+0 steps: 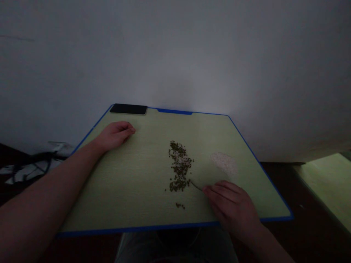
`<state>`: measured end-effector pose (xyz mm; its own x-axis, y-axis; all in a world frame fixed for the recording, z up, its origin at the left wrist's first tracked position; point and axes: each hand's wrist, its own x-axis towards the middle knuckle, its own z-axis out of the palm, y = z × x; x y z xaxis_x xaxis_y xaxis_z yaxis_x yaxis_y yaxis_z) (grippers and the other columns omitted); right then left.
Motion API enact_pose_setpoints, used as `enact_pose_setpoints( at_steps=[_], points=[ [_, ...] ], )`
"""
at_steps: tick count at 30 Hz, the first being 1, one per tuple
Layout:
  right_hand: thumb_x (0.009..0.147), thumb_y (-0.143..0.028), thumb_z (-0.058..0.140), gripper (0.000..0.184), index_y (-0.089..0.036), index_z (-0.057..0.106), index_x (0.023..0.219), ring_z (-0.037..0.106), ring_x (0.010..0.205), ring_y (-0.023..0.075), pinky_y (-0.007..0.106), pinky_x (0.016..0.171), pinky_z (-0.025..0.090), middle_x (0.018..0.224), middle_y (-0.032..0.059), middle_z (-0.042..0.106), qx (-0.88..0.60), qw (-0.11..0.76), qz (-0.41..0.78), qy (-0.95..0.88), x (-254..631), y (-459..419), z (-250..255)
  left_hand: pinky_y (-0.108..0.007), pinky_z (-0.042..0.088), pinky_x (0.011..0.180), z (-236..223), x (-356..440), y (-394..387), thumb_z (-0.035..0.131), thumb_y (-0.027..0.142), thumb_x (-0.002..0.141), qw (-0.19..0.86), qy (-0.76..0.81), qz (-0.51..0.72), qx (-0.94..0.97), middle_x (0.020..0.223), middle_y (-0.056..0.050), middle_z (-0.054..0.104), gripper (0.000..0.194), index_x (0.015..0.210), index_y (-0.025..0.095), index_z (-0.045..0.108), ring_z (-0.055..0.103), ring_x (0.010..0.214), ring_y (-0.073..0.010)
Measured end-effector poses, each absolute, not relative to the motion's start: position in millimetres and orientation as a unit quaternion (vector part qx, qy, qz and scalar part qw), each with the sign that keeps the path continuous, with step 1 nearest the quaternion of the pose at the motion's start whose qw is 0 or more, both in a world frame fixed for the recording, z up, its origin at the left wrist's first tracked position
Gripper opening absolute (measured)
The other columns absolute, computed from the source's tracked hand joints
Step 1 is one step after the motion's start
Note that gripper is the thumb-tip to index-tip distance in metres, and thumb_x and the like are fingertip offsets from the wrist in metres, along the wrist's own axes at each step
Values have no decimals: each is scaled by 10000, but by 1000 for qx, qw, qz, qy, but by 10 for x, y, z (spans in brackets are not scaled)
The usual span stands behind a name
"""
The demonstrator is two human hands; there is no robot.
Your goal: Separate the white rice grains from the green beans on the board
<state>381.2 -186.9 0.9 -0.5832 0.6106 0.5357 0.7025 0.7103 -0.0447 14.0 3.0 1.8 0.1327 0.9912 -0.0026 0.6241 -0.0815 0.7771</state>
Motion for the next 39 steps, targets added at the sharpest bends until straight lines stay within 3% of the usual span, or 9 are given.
enact_pose_setpoints(
  at_steps=[6,15,24,32,39],
  points=[
    [905,-109,508,224,-179,691,1015,683,714,162,313,681,595,839,33,760,-361,289,-80,-883,3844,-1910,69,-235,320,450,45,163,16,550,391,749,330,595,288,674,461,56,453,228,677,176,574,401,440,-98],
    [886,-127,537,203,-173,711,979,672,699,161,288,634,574,812,47,727,-463,322,-97,-820,3881,-1628,141,-244,331,482,7,134,47,544,410,769,334,592,283,677,484,60,446,249,687,175,554,409,467,-101],
    [901,-135,489,245,-111,727,956,668,718,218,356,649,578,822,99,733,-495,225,-175,-821,3863,-1608,-49,-243,320,471,3,144,35,541,401,762,339,595,285,671,481,57,455,234,701,177,569,404,458,-101],
    [896,-91,494,266,-163,710,1036,682,775,179,358,748,591,905,63,756,-385,263,-58,-883,3861,-1627,76,-246,330,478,6,137,35,542,408,758,327,595,285,677,482,57,456,243,686,177,567,410,460,-100],
    [880,-70,461,280,-153,687,1024,692,763,164,308,722,601,878,55,761,-340,261,-39,-903,3890,-1829,139,-241,324,478,-16,115,51,544,398,775,326,594,283,679,494,60,458,242,708,168,578,414,466,-96]
  ],
)
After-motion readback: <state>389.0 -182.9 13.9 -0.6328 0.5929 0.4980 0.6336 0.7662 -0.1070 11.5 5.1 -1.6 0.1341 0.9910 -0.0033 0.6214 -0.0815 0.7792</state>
